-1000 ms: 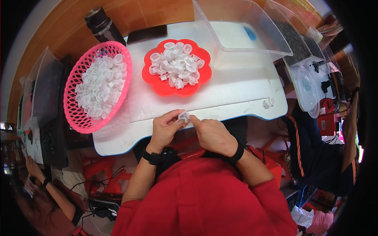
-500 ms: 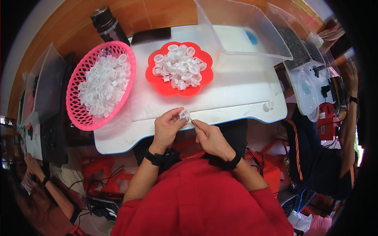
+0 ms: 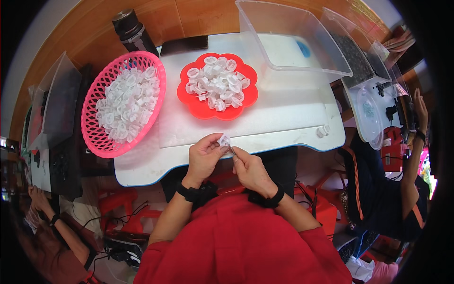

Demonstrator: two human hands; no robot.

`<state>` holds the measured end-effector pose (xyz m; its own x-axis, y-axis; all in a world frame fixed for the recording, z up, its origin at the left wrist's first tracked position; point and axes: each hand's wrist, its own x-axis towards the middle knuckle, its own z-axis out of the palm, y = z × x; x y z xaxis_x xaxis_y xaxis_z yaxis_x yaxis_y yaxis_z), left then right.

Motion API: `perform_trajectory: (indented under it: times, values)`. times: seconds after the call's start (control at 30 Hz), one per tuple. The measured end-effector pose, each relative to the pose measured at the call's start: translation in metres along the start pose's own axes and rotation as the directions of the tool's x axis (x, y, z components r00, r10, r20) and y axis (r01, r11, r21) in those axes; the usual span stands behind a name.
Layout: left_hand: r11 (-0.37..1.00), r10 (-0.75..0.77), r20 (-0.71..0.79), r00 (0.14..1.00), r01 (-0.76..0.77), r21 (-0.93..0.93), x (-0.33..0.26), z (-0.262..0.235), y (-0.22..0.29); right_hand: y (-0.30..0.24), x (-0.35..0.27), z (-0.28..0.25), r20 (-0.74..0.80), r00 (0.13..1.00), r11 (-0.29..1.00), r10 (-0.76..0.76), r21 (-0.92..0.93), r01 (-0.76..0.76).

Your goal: Cleaning and inspecting small white plastic components using a precision tool.

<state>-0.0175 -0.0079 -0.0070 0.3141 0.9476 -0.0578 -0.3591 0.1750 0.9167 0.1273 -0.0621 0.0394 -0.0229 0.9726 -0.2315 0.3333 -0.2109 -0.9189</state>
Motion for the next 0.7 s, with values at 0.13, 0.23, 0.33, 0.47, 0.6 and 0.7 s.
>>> perform_trajectory:
  times: [0.13,0.23,0.33,0.47,0.6,0.7]
  values:
    - [0.999,0.023,-0.01,1.0,-0.023,0.03,-0.001,0.0,-0.001,0.005,0.0,0.004,-0.024,0.998,0.999,-0.049,-0.009,0.049]
    - [0.999,0.027,-0.019,0.999,-0.026,0.036,-0.001,0.001,-0.001,0.002,-0.001,0.006,-0.03,0.996,0.996,-0.089,-0.019,0.088]
    - [0.998,0.039,-0.028,0.999,-0.038,0.043,-0.001,0.001,-0.002,0.007,0.002,0.007,-0.016,0.984,0.973,-0.176,-0.157,0.172]
    - [0.995,0.039,-0.047,0.998,-0.035,0.091,-0.002,0.001,0.0,0.009,0.005,0.009,-0.016,0.956,0.915,-0.294,-0.294,0.277]
    - [0.995,0.039,-0.046,0.998,-0.035,0.092,-0.002,0.002,0.0,0.005,0.004,0.008,0.07,0.956,0.802,-0.285,-0.528,0.278]
    - [0.993,0.042,-0.04,0.998,-0.038,0.108,-0.002,0.002,0.001,-0.003,-0.001,0.003,0.121,0.949,0.668,-0.292,-0.684,0.293]
